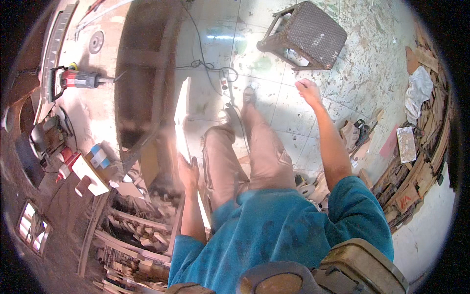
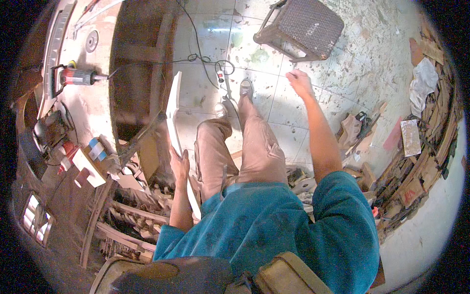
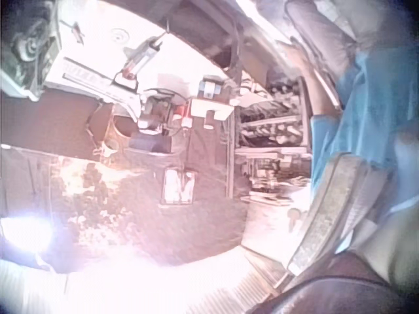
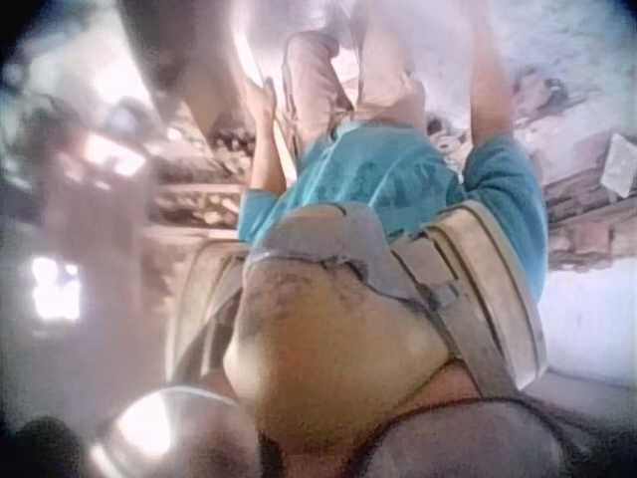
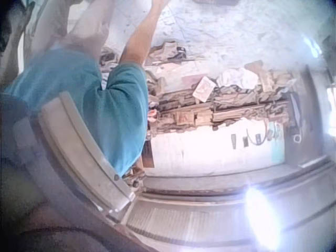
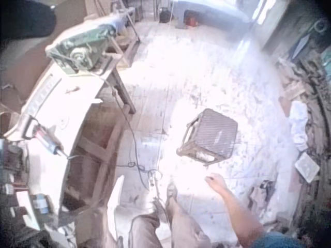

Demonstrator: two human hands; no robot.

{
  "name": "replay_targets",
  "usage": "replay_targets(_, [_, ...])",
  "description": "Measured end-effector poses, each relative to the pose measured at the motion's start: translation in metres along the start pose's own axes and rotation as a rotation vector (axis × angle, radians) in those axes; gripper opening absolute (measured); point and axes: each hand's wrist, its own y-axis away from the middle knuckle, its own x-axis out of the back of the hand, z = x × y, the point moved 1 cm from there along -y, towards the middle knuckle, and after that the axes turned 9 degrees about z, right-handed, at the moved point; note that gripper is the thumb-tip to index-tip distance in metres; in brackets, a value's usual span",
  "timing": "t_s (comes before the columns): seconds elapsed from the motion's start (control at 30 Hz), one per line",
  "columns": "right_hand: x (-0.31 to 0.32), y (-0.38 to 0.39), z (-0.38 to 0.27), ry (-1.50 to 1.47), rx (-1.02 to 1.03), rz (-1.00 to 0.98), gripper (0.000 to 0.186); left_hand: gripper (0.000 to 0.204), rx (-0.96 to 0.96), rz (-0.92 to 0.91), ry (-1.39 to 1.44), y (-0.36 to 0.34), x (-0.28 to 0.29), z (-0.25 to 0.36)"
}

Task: The person holds a wooden guitar neck, wipes it with a cloth, and then sands the back and edges of the headstock using a stationary belt sander.

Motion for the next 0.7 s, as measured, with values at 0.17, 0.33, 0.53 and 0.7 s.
replay_targets(0.17, [0.077,0.036,0.043,0.336,-0.044,-0.088,0.035,0.063,-0.110,0.071,0.119,-0.007,0.008,0.033])
replay_targets(0.33, [0.077,0.117,0.125,0.481,0.023,-0.324,0.045,0.064,-0.200,0.144,0.171,-0.014,-0.007,0.041])
replay_targets(0.53, [0.095,0.129,0.078,0.345,-0.078,-0.416,0.045,0.054,-0.298,0.274,0.132,-0.017,0.025,0.110])
replay_targets(0.7, [0.119,0.020,-0.068,0.158,0.028,-0.258,0.034,0.059,-0.365,0.214,0.211,-0.052,0.062,0.209])
